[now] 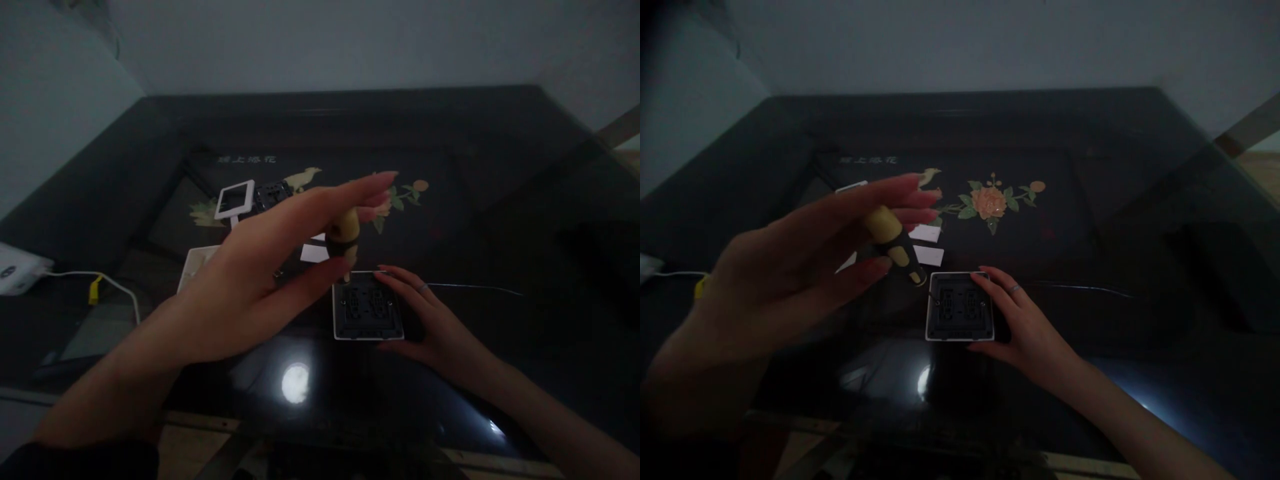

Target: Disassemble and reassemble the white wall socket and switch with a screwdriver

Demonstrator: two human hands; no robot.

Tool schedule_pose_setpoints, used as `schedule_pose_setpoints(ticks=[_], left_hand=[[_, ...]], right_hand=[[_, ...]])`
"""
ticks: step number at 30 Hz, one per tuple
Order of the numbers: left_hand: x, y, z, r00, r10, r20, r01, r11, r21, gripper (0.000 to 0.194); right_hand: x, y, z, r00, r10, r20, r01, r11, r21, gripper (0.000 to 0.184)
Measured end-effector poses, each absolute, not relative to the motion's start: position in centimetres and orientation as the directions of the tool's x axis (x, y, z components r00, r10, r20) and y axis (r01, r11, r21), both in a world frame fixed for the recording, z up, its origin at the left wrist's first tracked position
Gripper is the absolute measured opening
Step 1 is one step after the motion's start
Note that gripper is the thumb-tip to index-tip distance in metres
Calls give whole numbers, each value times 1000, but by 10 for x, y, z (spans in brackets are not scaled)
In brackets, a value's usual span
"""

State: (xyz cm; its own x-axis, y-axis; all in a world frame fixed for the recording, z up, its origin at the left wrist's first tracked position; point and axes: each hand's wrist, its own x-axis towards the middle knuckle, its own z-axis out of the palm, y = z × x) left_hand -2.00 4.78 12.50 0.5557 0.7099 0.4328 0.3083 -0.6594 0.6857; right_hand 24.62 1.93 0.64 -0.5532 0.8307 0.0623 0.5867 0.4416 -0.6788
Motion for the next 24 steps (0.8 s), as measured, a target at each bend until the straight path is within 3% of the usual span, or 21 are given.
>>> schedule_pose_setpoints(ticks=[3, 6, 10, 12, 18, 20, 24], left_hand=[[-26, 46, 131, 596, 726, 342, 298, -596, 746, 56], [-23, 51, 125, 539, 715, 446, 254, -643, 723, 52], [-13, 57, 112, 459, 557, 692, 335, -830, 446, 32], [-12, 57, 112, 483, 528, 699, 386, -845, 371, 26], [-20, 52, 124, 622, 633, 461, 194, -695, 693, 54], [-21, 53, 123, 605, 640, 474, 189, -694, 695, 51], [-17, 58, 114, 473, 588, 656, 232, -801, 552, 31]], right_hand=[[246, 19, 7, -552, 831, 64, 583, 440, -683, 86], [246, 18, 7, -552, 832, 55, 583, 432, -689, 85], [246, 17, 6, -550, 832, 69, 571, 435, -696, 85], [247, 18, 5, -550, 831, 76, 568, 440, -695, 86], [246, 18, 4, -550, 833, 58, 581, 432, -690, 87], [246, 18, 5, -549, 834, 62, 579, 432, -692, 86], [246, 17, 6, -548, 834, 63, 574, 429, -697, 84]])
